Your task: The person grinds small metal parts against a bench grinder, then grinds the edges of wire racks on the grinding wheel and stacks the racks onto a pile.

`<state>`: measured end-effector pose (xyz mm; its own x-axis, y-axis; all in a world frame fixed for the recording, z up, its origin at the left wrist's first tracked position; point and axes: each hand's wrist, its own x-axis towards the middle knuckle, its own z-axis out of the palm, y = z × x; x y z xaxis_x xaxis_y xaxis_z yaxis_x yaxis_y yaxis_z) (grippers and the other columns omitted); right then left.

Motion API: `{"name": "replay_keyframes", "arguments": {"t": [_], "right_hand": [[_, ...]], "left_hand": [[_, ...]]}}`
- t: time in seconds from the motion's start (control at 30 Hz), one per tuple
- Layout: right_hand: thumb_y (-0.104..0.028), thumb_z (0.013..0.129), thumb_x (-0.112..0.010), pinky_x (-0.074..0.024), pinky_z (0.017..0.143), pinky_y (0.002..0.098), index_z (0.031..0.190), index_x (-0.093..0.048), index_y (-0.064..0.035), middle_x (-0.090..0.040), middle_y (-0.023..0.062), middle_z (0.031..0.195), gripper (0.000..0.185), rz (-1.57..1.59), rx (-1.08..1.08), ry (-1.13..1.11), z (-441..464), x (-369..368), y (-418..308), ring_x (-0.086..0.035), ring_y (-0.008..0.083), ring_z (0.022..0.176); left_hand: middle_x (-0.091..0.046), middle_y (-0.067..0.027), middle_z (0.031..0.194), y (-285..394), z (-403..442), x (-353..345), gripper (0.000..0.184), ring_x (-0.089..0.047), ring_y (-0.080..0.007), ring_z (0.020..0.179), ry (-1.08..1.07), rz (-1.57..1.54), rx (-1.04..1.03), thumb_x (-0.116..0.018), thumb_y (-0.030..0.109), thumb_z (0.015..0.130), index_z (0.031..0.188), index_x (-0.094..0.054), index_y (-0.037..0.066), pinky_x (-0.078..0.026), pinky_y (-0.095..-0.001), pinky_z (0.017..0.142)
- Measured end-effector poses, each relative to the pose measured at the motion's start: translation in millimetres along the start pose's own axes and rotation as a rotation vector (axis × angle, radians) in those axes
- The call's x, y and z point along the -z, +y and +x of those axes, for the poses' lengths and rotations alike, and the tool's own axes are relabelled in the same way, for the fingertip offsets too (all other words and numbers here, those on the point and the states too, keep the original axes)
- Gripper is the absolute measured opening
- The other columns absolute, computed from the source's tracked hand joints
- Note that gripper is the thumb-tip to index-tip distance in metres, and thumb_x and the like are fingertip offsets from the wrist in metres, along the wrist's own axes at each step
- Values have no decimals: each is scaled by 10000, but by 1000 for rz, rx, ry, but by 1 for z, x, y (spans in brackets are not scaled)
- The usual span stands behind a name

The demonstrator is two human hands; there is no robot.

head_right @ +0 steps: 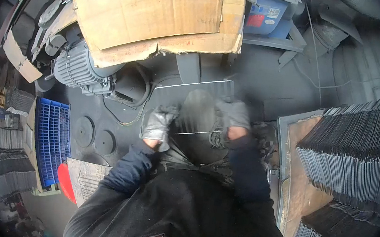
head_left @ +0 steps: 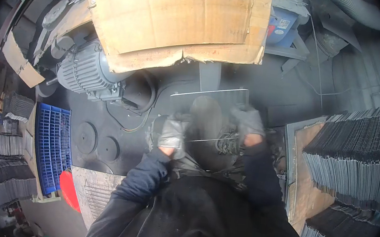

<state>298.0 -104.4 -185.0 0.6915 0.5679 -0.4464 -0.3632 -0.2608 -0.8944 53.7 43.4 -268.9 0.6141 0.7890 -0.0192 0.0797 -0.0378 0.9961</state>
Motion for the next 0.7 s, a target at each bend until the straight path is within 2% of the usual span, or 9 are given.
{"name": "replay_keyframes", "arguments": {"t": [0.03,0.17,0.23,0.3,0.4,0.5,0.57,0.67,0.7], "right_hand": [[-197,863,-811,-483,531,302,1005,-727,-11,-687,34,789,249,-9,-1,-7,-1,-18,5,-620,149,599],[-193,881,-789,-507,629,295,1030,-718,-8,-685,20,842,248,57,34,-54,8,-19,26,-638,134,713],[-198,898,-774,-524,681,292,1049,-724,-6,-699,28,904,250,-25,46,-15,6,6,17,-649,130,781],[-211,889,-781,-534,682,293,1058,-722,-8,-710,45,934,271,-105,31,67,1,32,-1,-662,146,794],[-213,873,-785,-543,676,295,1066,-724,-12,-722,61,922,286,2,18,78,-11,45,-20,-674,166,772],[-169,883,-762,-549,694,296,1060,-749,-15,-728,58,874,235,-109,51,-10,-22,12,-48,-680,148,768],[-150,879,-750,-551,690,300,1034,-746,-11,-728,55,852,208,-249,67,-51,-22,-25,-34,-690,148,775],[-120,881,-755,-560,742,295,1070,-723,7,-736,61,903,230,-40,-46,-278,-8,-54,16,-706,167,818],[-81,889,-744,-564,709,306,1071,-694,10,-722,72,904,209,81,-78,-275,-20,-58,15,-699,181,798]], "left_hand": [[-749,-107,1045,29,-11,17,102,-692,-210,874,29,213,164,-667,137,983,1009,-722,55,-537,-387,763],[-737,-105,1082,17,-7,39,147,-674,-310,981,-148,655,58,-668,164,935,1022,-726,60,-525,-399,866],[-729,-96,1102,10,2,12,160,-674,-300,995,-101,379,76,-669,168,936,1042,-694,51,-528,-381,898],[-736,-109,1101,-3,13,-15,167,-695,-244,970,-261,703,-263,-679,120,958,1096,-646,30,-550,-345,910],[-740,-121,1080,19,13,-41,182,-702,-194,975,-173,59,-11,-708,9,922,1084,-626,11,-561,-294,874],[-749,-128,1083,43,2,-11,201,-714,-205,954,-122,231,-23,-714,24,923,1114,-655,1,-574,-307,852],[-756,-113,1038,43,-17,21,142,-705,-215,901,-10,284,-59,-680,117,967,1043,-710,1,-561,-333,742],[-765,-100,961,43,-32,68,228,-700,-229,837,33,393,192,-691,196,961,1066,-726,-3,-535,-372,717],[-765,-95,920,59,-38,67,213,-702,-229,833,95,248,68,-690,182,959,1051,-724,-8,-539,-351,743]]}}
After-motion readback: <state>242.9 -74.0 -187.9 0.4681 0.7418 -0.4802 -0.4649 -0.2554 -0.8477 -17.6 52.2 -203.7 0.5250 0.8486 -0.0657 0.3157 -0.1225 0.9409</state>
